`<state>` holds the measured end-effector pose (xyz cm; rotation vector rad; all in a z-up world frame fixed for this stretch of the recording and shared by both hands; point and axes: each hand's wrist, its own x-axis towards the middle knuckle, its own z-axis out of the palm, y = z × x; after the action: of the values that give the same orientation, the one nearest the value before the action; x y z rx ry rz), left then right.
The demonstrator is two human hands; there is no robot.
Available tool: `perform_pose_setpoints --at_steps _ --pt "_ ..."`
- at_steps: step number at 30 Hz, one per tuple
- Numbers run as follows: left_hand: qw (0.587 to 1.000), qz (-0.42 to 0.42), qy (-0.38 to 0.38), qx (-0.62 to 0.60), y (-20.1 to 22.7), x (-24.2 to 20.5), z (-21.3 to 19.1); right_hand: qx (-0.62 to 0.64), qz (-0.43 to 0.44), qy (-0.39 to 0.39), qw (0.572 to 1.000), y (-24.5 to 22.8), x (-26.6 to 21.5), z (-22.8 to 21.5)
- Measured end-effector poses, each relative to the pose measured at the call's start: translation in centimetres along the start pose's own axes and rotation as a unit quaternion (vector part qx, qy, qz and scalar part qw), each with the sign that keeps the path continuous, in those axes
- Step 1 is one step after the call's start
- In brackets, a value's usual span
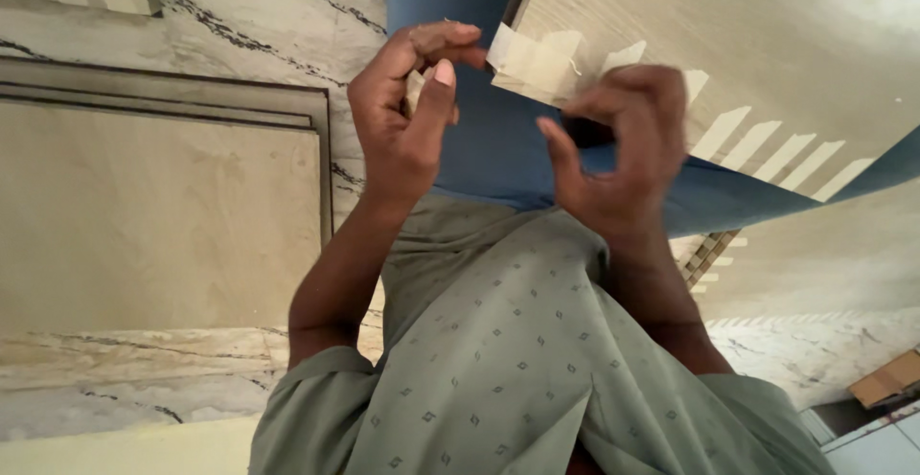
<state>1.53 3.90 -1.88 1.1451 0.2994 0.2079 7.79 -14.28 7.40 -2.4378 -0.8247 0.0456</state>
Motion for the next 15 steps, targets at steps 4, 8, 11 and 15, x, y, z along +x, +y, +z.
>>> perform_pose_setpoints --at_steps 4,8,11,15 --pt "0.999 0.001 0.004 0.052 0.6 -0.2 0.4 -0.014 0.077 0.027 0.997 -0.9 -0.5 -0.2" --pt "0.992 0.031 -0.020 0.121 1.5 0.1 1.0 -0.026 0.075 0.078 0.994 -0.7 -1.0 1.7" --pt "0.991 0.026 -0.025 0.128 1.6 0.0 1.5 -0.078 0.059 0.095 0.991 -0.5 -0.5 2.9" --pt "0.994 -0.039 -0.027 0.094 1.2 0.0 2.0 -0.118 0.068 0.067 0.988 -1.5 1.3 2.1"
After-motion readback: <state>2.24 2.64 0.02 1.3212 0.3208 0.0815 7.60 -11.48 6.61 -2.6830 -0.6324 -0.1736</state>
